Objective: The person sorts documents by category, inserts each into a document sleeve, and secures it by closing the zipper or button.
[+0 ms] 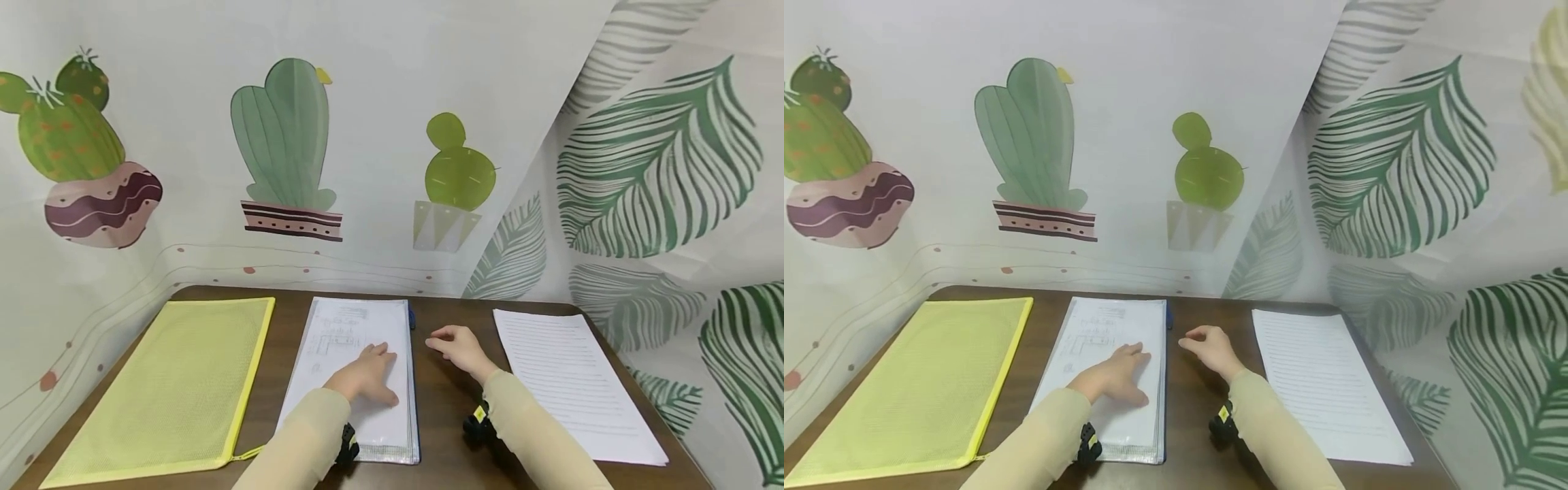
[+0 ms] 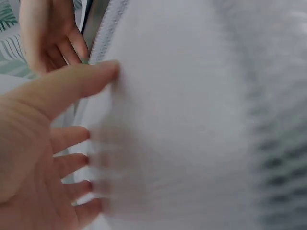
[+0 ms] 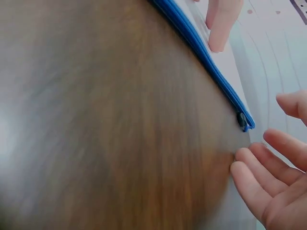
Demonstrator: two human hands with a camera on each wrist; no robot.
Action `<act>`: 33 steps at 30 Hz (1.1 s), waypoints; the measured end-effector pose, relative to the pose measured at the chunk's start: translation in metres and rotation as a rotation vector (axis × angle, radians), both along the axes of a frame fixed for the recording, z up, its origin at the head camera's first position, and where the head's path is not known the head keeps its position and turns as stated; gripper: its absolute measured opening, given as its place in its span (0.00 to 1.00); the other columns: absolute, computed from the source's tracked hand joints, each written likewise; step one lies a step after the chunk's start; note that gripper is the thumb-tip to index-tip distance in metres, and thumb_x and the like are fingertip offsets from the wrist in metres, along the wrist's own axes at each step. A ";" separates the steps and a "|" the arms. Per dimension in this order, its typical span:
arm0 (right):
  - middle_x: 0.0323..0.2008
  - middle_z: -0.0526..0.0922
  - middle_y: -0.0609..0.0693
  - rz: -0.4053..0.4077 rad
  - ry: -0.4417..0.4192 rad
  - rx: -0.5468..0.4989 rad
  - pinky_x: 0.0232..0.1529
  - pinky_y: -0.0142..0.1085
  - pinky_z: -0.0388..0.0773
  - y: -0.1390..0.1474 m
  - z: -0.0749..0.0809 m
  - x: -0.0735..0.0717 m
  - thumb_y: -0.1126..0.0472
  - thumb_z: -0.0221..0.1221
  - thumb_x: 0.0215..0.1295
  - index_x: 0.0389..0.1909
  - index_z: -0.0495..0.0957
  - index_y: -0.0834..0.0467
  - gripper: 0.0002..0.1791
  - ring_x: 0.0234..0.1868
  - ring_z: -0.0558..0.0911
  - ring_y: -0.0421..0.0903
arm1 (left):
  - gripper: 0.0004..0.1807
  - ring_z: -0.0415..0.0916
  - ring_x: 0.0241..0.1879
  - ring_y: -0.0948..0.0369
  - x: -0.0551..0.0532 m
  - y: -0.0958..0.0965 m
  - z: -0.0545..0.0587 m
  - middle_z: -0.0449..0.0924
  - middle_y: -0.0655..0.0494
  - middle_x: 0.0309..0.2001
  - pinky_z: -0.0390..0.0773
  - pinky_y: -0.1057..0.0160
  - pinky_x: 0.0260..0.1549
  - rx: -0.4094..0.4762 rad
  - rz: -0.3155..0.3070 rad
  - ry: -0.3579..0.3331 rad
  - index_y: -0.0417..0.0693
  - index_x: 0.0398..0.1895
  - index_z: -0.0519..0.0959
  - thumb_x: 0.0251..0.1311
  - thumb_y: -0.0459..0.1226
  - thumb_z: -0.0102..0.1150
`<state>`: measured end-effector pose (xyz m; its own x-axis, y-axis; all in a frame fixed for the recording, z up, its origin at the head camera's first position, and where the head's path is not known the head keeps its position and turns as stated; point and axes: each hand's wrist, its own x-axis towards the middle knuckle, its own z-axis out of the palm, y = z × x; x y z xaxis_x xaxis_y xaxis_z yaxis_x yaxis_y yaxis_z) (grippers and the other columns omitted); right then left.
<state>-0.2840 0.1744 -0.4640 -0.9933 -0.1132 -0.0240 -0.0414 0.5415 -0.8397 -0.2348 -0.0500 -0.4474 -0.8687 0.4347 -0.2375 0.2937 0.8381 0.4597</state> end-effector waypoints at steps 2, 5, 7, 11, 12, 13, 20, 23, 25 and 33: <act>0.46 0.82 0.55 0.011 0.039 0.069 0.41 0.41 0.81 0.005 0.002 0.005 0.53 0.64 0.57 0.44 0.82 0.60 0.18 0.39 0.82 0.48 | 0.47 0.43 0.73 0.41 -0.004 -0.003 -0.005 0.50 0.42 0.73 0.54 0.42 0.68 0.048 0.010 0.003 0.43 0.68 0.63 0.41 0.47 0.70; 0.46 0.83 0.54 0.023 0.092 0.145 0.45 0.43 0.79 0.013 0.003 0.011 0.52 0.64 0.57 0.44 0.82 0.60 0.18 0.46 0.81 0.50 | 0.45 0.42 0.73 0.41 -0.008 -0.006 -0.011 0.49 0.41 0.73 0.52 0.42 0.68 0.097 0.029 0.026 0.42 0.67 0.64 0.41 0.46 0.67; 0.46 0.84 0.53 0.032 0.118 0.173 0.46 0.43 0.78 0.018 0.003 0.016 0.52 0.64 0.57 0.45 0.82 0.59 0.18 0.48 0.81 0.50 | 0.43 0.42 0.73 0.42 -0.010 -0.008 -0.014 0.49 0.41 0.73 0.51 0.42 0.69 0.121 0.042 0.048 0.42 0.66 0.66 0.41 0.45 0.66; 0.45 0.84 0.52 0.053 0.151 0.205 0.45 0.42 0.80 0.029 0.004 0.026 0.52 0.64 0.58 0.46 0.81 0.59 0.19 0.46 0.82 0.49 | 0.39 0.45 0.73 0.42 -0.012 -0.010 -0.017 0.52 0.40 0.72 0.52 0.42 0.68 0.139 0.046 0.112 0.40 0.63 0.69 0.43 0.44 0.65; 0.46 0.84 0.53 0.059 0.164 0.214 0.46 0.42 0.80 0.032 0.005 0.028 0.53 0.64 0.58 0.47 0.81 0.59 0.19 0.47 0.82 0.50 | 0.38 0.46 0.72 0.42 -0.011 -0.011 -0.017 0.53 0.40 0.72 0.52 0.43 0.68 0.138 0.052 0.131 0.40 0.62 0.69 0.44 0.44 0.65; 0.47 0.84 0.53 0.065 0.176 0.223 0.47 0.44 0.79 0.036 0.006 0.030 0.52 0.63 0.58 0.47 0.80 0.60 0.19 0.48 0.82 0.51 | 0.38 0.48 0.72 0.42 -0.011 -0.012 -0.016 0.54 0.40 0.72 0.54 0.44 0.68 0.133 0.059 0.151 0.40 0.62 0.69 0.45 0.44 0.65; 0.54 0.78 0.60 0.060 0.242 0.324 0.57 0.53 0.71 0.069 0.008 0.041 0.50 0.61 0.60 0.51 0.78 0.62 0.24 0.59 0.74 0.59 | 0.35 0.58 0.68 0.43 -0.004 -0.026 -0.005 0.59 0.40 0.69 0.64 0.43 0.63 0.106 0.176 0.214 0.41 0.63 0.68 0.52 0.45 0.63; 0.55 0.77 0.62 0.031 0.241 0.356 0.58 0.55 0.69 0.082 0.005 0.046 0.50 0.60 0.61 0.52 0.77 0.63 0.25 0.59 0.73 0.61 | 0.35 0.59 0.67 0.42 -0.001 -0.039 -0.003 0.59 0.40 0.69 0.67 0.41 0.60 0.094 0.216 0.223 0.41 0.64 0.67 0.53 0.46 0.62; 0.55 0.76 0.63 0.003 0.244 0.358 0.59 0.55 0.68 0.090 0.004 0.049 0.51 0.60 0.61 0.53 0.76 0.64 0.25 0.60 0.72 0.62 | 0.35 0.60 0.66 0.41 0.001 -0.049 -0.002 0.59 0.39 0.69 0.67 0.41 0.60 0.096 0.243 0.225 0.41 0.64 0.66 0.54 0.45 0.62; 0.54 0.77 0.66 -0.123 0.259 0.307 0.55 0.53 0.74 0.117 0.005 0.059 0.52 0.60 0.62 0.53 0.76 0.66 0.25 0.56 0.75 0.63 | 0.35 0.61 0.65 0.38 0.016 -0.081 0.002 0.61 0.36 0.67 0.67 0.40 0.59 0.113 0.336 0.254 0.36 0.62 0.68 0.54 0.44 0.63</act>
